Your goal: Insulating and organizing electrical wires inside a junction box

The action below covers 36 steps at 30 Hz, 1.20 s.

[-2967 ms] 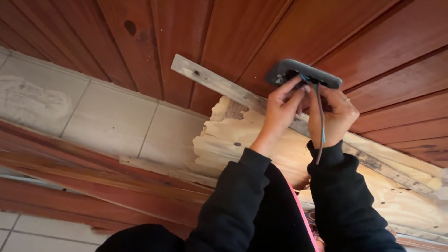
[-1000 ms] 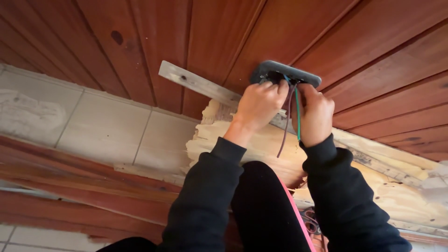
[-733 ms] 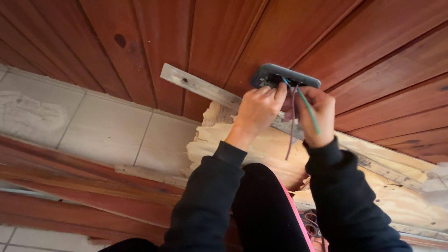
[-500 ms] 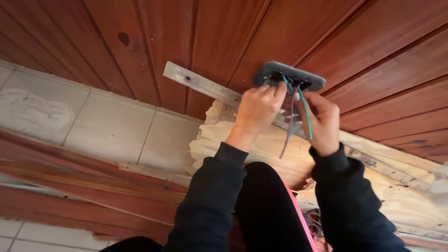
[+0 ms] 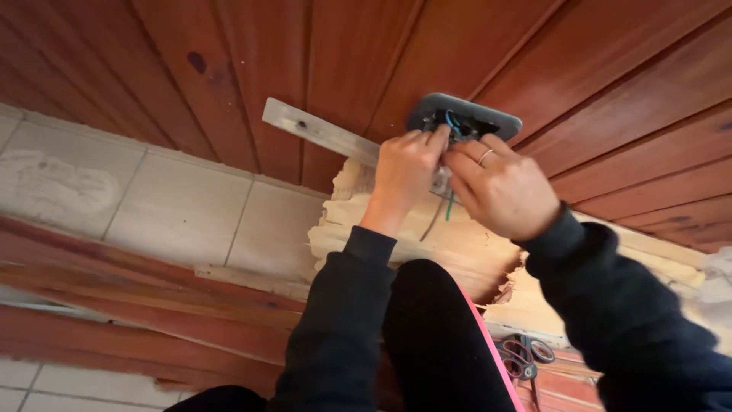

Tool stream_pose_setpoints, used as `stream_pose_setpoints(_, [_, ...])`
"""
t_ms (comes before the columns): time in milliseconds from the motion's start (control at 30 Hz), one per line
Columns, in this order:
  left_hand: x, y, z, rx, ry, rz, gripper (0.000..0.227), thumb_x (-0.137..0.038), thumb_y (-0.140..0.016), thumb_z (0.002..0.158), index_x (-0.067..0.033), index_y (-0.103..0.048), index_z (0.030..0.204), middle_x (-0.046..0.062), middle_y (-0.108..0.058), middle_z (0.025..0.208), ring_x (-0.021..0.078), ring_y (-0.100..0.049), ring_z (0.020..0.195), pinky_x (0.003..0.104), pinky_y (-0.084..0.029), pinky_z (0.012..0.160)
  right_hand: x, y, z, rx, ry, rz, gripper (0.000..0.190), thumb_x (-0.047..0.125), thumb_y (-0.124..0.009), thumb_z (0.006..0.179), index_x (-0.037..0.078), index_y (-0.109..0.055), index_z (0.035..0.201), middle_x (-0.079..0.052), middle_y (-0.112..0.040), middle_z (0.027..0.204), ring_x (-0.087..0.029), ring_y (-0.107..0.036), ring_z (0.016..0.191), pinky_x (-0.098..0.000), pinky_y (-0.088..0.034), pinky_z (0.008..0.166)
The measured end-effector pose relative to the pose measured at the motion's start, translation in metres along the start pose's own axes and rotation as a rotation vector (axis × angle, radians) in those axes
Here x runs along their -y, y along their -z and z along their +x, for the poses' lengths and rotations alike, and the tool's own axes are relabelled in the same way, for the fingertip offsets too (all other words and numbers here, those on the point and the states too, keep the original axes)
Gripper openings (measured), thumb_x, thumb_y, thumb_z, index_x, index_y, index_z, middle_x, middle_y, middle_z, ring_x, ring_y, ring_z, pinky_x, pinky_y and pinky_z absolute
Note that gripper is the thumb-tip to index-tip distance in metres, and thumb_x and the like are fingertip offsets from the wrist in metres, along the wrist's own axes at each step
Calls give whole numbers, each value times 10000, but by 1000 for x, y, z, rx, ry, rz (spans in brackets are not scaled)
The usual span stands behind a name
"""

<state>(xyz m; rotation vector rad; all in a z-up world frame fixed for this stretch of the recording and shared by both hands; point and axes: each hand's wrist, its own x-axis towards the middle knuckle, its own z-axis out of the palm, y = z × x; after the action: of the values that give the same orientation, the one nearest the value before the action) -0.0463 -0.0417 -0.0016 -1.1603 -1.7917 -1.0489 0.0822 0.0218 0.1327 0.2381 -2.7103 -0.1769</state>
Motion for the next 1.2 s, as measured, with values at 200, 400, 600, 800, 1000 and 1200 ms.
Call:
stream_pose_setpoints(200, [3, 2, 1, -12, 63, -29, 72, -179, -595, 925, -220, -651, 943, -52, -496, 606, 167, -627, 630, 302, -514, 544, 10, 28, -6, 135, -35, -495, 120, 297, -656, 992, 227, -686, 898, 52, -661, 889, -162, -684, 718, -325, -593, 615])
stream_pose_setpoints(400, [4, 22, 15, 67, 205, -267, 60, -193, -633, 932, -179, -688, 912, 19, -599, 587, 283, -678, 629, 418, -563, 563, -15, -4, -31, 20, -142, -858, 251, 324, -631, 992, 434, -708, 1204, 113, -541, 684, -154, -602, 451, -344, -549, 494])
stream_pose_setpoints(600, [4, 22, 18, 89, 261, -334, 58, -244, -676, 915, -240, -730, 936, -12, -696, 667, 242, -726, 689, 395, -588, 591, -27, -51, -46, -185, -174, -824, 134, 422, -651, 1018, 406, -729, 1126, 149, -629, 777, -95, -640, 600, -293, -526, 578])
stream_pose_setpoints(800, [0, 11, 11, 82, 273, -305, 63, -247, -690, 898, -277, -723, 944, -47, -702, 679, 202, -731, 693, 366, -592, 613, 0, -64, -31, -265, -319, -494, 313, 261, -643, 961, 274, -759, 1252, 32, -660, 802, -211, -689, 661, -363, -579, 614])
stream_pose_setpoints(1000, [0, 6, 4, 37, 237, -197, 9, -260, -662, 882, -269, -661, 880, -55, -612, 592, 176, -701, 626, 342, -568, 547, 8, -65, -9, -419, -562, 113, 137, 93, -682, 1052, 143, -785, 1127, -56, -617, 570, -371, -701, 649, -433, -540, 567])
stream_pose_setpoints(1200, [-8, -4, 17, 16, -59, 89, 57, -148, -612, 838, -194, -618, 872, -94, -565, 576, 144, -655, 581, 289, -523, 514, -6, -67, -17, -388, -626, 380, 107, 99, -718, 1054, 140, -789, 1122, -123, -732, 742, -382, -738, 905, -427, -568, 705])
